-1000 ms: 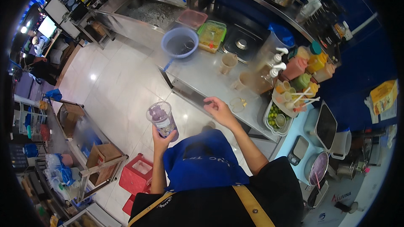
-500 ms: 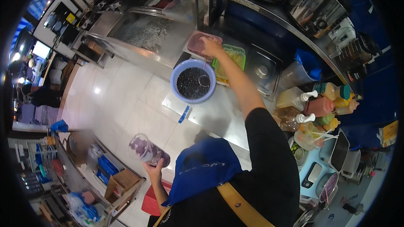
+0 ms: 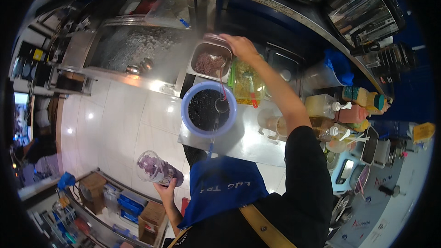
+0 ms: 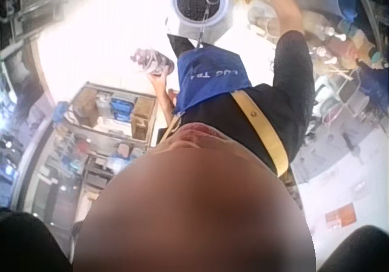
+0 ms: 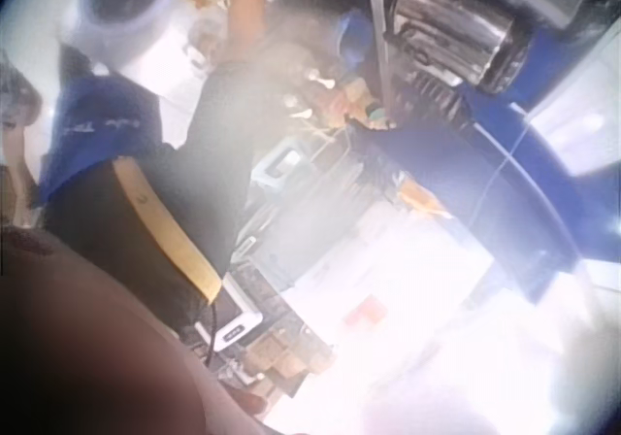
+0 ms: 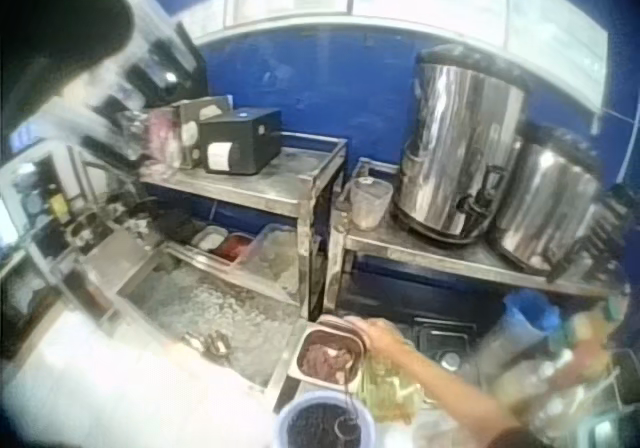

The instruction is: The person scoops a purple paste into a plastic cup, adds ice and a liquid, then seals the cup with a lid. The person uses a spoon and a pink spatula to transfer and smooth the paste, and a scoop to add ice.

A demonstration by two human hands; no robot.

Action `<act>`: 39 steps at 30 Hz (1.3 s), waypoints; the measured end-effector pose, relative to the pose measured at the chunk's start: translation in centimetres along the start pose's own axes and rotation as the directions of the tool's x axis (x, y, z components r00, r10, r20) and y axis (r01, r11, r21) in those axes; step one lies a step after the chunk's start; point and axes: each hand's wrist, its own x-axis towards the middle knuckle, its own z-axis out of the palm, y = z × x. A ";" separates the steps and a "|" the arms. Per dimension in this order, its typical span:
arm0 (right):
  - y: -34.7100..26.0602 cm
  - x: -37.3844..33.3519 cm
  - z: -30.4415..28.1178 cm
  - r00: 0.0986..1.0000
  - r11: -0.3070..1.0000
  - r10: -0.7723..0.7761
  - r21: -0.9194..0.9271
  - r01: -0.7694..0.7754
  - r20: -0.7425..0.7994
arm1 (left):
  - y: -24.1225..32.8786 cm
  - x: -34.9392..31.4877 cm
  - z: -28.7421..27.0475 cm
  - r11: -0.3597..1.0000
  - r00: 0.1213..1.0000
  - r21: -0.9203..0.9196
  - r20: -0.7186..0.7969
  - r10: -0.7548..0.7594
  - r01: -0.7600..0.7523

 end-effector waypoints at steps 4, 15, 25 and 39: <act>5.3 1.0 0.7 0.958 0.954 0.254 0.200 -0.225 -0.135 | 2.3 8.9 0.8 0.999 0.983 -0.013 0.180 0.033 -0.031; -13.7 -6.6 0.3 0.350 0.360 0.772 0.087 -0.929 0.531 | 5.4 31.3 10.5 0.960 0.764 -0.280 0.618 0.188 -0.009; -8.8 -7.8 -0.6 0.753 0.745 0.593 -0.551 -0.377 0.286 | 5.0 38.9 21.3 0.956 0.477 0.001 0.866 -0.147 0.293; -7.5 -7.5 -2.3 0.740 0.937 0.323 -0.311 -0.161 0.590 | 2.5 36.8 24.0 0.829 0.498 -0.178 0.857 -0.134 0.530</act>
